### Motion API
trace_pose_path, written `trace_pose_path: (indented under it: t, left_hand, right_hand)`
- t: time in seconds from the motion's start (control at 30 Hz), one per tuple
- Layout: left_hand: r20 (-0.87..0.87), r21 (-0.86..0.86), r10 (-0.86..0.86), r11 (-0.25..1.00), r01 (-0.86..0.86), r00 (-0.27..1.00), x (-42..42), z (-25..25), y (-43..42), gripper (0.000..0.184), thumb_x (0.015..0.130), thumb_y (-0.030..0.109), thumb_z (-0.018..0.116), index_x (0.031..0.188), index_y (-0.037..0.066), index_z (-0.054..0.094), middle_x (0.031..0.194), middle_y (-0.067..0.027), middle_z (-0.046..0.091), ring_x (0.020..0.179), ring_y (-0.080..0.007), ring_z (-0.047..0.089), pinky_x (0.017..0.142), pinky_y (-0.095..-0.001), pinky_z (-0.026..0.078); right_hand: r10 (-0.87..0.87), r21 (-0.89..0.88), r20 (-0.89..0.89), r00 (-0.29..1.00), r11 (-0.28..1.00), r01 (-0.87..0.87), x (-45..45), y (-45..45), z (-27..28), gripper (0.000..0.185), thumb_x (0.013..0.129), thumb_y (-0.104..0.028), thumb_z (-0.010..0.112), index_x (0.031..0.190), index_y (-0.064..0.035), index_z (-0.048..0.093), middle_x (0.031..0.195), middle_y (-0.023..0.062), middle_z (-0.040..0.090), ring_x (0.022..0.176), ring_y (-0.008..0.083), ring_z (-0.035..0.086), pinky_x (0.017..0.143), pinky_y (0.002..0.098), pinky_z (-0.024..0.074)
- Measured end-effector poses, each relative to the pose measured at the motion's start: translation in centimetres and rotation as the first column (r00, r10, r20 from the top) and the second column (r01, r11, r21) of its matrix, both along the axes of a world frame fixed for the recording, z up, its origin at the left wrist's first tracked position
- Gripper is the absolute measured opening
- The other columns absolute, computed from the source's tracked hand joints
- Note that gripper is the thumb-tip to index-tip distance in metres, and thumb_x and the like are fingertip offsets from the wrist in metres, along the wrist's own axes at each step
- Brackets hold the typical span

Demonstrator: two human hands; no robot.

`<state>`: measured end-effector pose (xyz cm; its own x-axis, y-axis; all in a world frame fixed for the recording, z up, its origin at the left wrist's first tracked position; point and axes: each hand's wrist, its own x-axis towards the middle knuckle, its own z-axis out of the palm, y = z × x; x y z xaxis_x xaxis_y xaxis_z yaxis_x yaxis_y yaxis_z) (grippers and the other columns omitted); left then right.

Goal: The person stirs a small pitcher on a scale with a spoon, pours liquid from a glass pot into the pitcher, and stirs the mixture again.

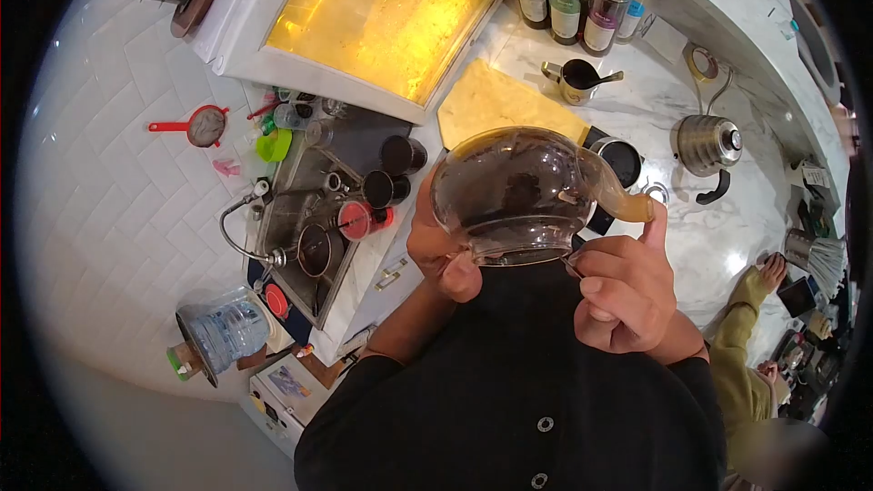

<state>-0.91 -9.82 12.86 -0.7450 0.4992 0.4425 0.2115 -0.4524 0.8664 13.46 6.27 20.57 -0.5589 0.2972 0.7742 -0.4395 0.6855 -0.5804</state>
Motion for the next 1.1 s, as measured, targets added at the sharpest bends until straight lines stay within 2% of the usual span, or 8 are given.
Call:
trace_pose_path:
  t: [0.37,0.47,0.67,0.77,0.93,0.97,1.03,1.1]
  left_hand:
    - [0.065,-0.08,0.016,0.997,-0.011,0.998,0.2,0.6,-0.7,0.05,0.095,0.051,0.066,0.085,0.002,0.065,0.145,-0.041,0.042,0.134,-0.0502,0.048,0.11,-0.0553,0.04]
    - [-0.074,-0.117,-0.039,0.993,0.031,0.996,-0.6,0.8,-0.5,0.05,0.095,0.05,0.064,0.086,0.0,0.065,0.145,-0.0415,0.042,0.134,-0.0511,0.049,0.109,-0.056,0.041]
    - [0.06,-0.081,-0.009,0.997,0.014,0.998,-0.2,-2.4,-1.6,0.055,0.096,0.052,0.062,0.083,-0.001,0.067,0.144,-0.0427,0.042,0.134,-0.0513,0.049,0.107,-0.0564,0.043]
    - [0.019,0.029,-0.019,0.999,0.019,1.0,-0.3,-0.2,-0.1,0.05,0.094,0.044,0.063,0.077,-0.002,0.067,0.145,-0.0416,0.042,0.134,-0.0497,0.05,0.108,-0.055,0.044]
    - [0.017,-0.151,-0.092,0.984,0.093,0.996,-0.8,1.0,-0.4,0.033,0.083,0.025,0.062,0.073,-0.005,0.072,0.147,-0.0377,0.041,0.135,-0.0462,0.049,0.11,-0.052,0.042]
    - [0.019,-0.15,-0.092,0.984,0.094,0.996,-0.5,0.8,-0.2,0.033,0.083,0.025,0.062,0.073,-0.005,0.072,0.147,-0.0377,0.041,0.135,-0.0462,0.049,0.11,-0.052,0.042]
    - [0.214,-0.085,-0.043,0.994,0.062,0.976,0.2,0.3,0.1,0.034,0.084,0.026,0.062,0.075,-0.006,0.073,0.146,-0.0368,0.042,0.134,-0.0449,0.05,0.111,-0.0512,0.041]
    - [0.177,-0.136,-0.034,0.989,0.059,0.984,0.1,0.4,0.1,0.034,0.084,0.025,0.062,0.075,-0.006,0.072,0.146,-0.0365,0.042,0.134,-0.0445,0.05,0.111,-0.0508,0.04]
  right_hand:
    - [0.01,-0.013,0.004,1.0,1.0,-0.01,0.0,-0.3,0.1,0.029,0.083,-0.002,0.071,0.108,-0.0047,0.059,0.082,0.0087,0.069,0.067,0.0231,0.065,0.086,0.0594,0.0401]
    - [0.011,-0.026,-0.006,1.0,1.0,-0.012,-0.2,-0.4,-0.1,0.028,0.084,-0.001,0.07,0.109,-0.004,0.058,0.08,0.0091,0.068,0.065,0.0228,0.065,0.087,0.0593,0.0398]
    - [0.009,-0.093,0.027,1.0,0.996,-0.006,-0.3,-0.3,-0.2,0.019,0.091,0.001,0.06,0.109,-0.0055,0.057,0.08,0.0088,0.07,0.064,0.0214,0.066,0.092,0.0576,0.0406]
    - [0.011,-0.129,0.091,0.996,0.992,0.001,-0.2,-0.3,-0.1,0.015,0.096,0.0,0.055,0.11,-0.0056,0.056,0.078,0.0075,0.07,0.063,0.0207,0.067,0.095,0.0567,0.0412]
    - [-0.026,-0.244,0.034,0.999,0.969,0.034,-0.8,-0.7,-1.0,0.015,0.098,-0.002,0.053,0.113,-0.003,0.056,0.077,0.0073,0.069,0.063,0.0197,0.067,0.097,0.0554,0.0415]
    - [-0.033,-0.274,0.036,0.999,0.961,0.042,-0.8,-0.8,-1.1,0.016,0.099,-0.002,0.053,0.114,-0.002,0.057,0.076,0.0076,0.069,0.063,0.0193,0.068,0.098,0.055,0.0415]
    - [-0.034,-0.287,0.024,0.999,0.957,0.04,-0.8,-0.7,-1.5,0.017,0.099,-0.002,0.052,0.115,-0.0005,0.056,0.076,0.0082,0.069,0.063,0.0186,0.068,0.099,0.0549,0.0414]
    - [-0.036,-0.302,0.011,0.999,0.953,0.038,-0.9,-0.7,-1.9,0.018,0.099,-0.002,0.052,0.117,0.0009,0.056,0.077,0.0088,0.069,0.064,0.0179,0.069,0.099,0.0548,0.0413]
